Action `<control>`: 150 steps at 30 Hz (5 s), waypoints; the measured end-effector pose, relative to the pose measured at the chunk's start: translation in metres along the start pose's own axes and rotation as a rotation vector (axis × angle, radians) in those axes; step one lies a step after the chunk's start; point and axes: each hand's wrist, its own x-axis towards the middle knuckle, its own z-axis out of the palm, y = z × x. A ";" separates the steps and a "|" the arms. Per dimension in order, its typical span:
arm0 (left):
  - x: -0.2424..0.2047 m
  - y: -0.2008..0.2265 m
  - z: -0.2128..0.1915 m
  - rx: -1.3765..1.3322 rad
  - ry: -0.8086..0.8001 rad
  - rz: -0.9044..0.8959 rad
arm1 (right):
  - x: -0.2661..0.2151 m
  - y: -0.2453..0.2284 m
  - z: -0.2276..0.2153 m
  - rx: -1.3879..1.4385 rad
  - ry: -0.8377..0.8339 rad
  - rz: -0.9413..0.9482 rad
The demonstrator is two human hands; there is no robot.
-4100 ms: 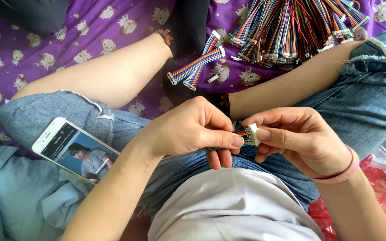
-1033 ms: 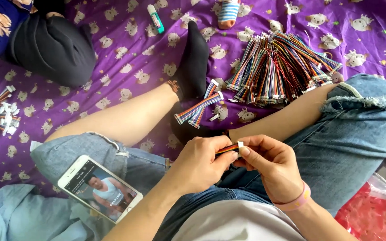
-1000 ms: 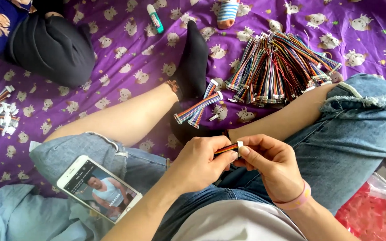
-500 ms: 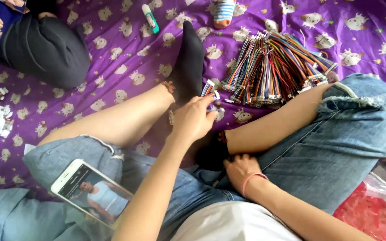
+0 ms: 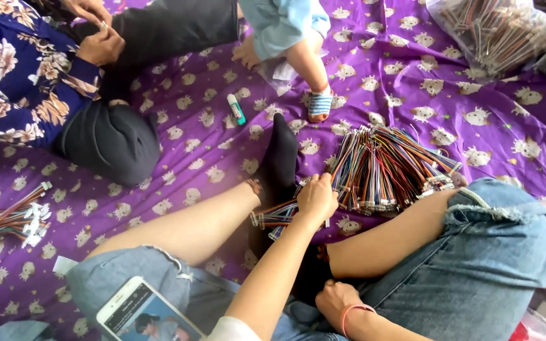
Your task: The person sits on the floor and manually attaches plastic connectors to bundles of multi-colored wires to assemble electrical wire harnesses.
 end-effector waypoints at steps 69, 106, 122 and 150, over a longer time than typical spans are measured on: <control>-0.167 0.050 -0.126 -1.276 -0.332 0.089 | -0.123 0.044 -0.190 2.163 0.315 0.127; -0.156 0.053 -0.177 -1.593 -0.290 0.119 | -0.140 0.035 -0.213 1.725 0.022 0.012; -0.168 0.062 -0.170 -1.442 -0.530 0.069 | -0.135 0.040 -0.279 2.064 0.546 -0.256; -0.180 0.079 -0.168 -1.056 -0.169 0.109 | -0.128 0.025 -0.270 2.027 0.767 0.043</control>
